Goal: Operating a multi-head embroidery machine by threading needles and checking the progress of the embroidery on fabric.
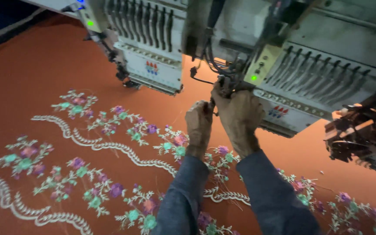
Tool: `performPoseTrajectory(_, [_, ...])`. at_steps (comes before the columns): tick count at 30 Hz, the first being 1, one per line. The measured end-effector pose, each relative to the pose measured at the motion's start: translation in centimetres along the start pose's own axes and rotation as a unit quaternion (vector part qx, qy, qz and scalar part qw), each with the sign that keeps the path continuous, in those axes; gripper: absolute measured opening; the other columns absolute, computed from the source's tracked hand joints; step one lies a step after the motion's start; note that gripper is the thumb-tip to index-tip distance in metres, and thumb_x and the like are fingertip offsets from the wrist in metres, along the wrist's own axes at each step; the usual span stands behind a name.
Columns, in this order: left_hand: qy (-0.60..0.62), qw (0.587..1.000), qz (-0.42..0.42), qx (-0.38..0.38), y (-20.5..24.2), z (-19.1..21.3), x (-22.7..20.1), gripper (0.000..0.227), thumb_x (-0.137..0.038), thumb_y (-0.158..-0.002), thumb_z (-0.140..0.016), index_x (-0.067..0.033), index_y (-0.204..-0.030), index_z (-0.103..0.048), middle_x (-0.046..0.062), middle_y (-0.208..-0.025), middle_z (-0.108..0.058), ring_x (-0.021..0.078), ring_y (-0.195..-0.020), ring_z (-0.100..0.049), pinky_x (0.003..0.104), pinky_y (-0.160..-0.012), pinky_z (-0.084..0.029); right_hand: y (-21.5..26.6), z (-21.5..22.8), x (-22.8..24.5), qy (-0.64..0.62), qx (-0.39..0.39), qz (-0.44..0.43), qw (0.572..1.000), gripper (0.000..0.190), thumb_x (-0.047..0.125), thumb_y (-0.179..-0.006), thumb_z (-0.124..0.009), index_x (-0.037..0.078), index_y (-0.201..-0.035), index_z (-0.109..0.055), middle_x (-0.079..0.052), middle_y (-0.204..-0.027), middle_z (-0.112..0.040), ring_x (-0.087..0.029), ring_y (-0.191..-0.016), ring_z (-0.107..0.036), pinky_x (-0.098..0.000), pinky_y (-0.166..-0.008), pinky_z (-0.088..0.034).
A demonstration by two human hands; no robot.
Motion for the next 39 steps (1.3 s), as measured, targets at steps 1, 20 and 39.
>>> performPoseTrajectory(1, [-0.005,1.0,0.002,-0.006,-0.3,-0.3,0.7,0.031,-0.044,-0.097,-0.064,-0.0185,-0.079,-0.062,0.01,-0.073,-0.063,0.0402,-0.078,-0.071,0.054,-0.063,-0.059,0.4,-0.1,-0.1,-0.005,0.003,0.005,1.0,0.059,0.066,-0.086,-0.07,0.014,-0.057,-0.072,-0.014,-0.056,-0.067,-0.043,-0.073,-0.073,-0.0534,-0.068,-0.059])
performPoseTrajectory(20, [0.003,0.986,0.152,0.066,-2.3,6.1,4.7,0.018,-0.031,-0.098,-0.066,-0.0178,-0.087,-0.074,0.005,-0.072,-0.076,0.0306,-0.079,-0.077,0.046,-0.075,-0.061,9.8,-13.6,-2.4,-0.109,0.244,-0.143,0.953,0.042,0.065,-0.093,-0.057,0.029,-0.102,-0.078,-0.007,-0.097,-0.08,-0.038,-0.105,-0.073,-0.0512,-0.094,-0.056])
performPoseTrajectory(39, [-0.016,0.971,-0.014,0.236,-5.7,16.4,10.5,0.021,-0.025,-0.1,-0.068,-0.0113,-0.088,-0.079,0.004,-0.084,-0.081,0.0085,-0.062,-0.072,0.021,-0.06,-0.062,10.7,-10.3,1.1,-0.102,0.21,-0.073,0.97,0.038,0.039,-0.103,-0.056,0.012,-0.087,-0.078,-0.001,-0.072,-0.076,-0.015,-0.057,-0.066,-0.0305,-0.058,-0.053])
Point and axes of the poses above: each hand's wrist, its own y-axis away from the middle knuckle, its own z-axis out of the back of the hand, x = y × z, the point moved 9 cm from there along -y, towards the middle knuckle
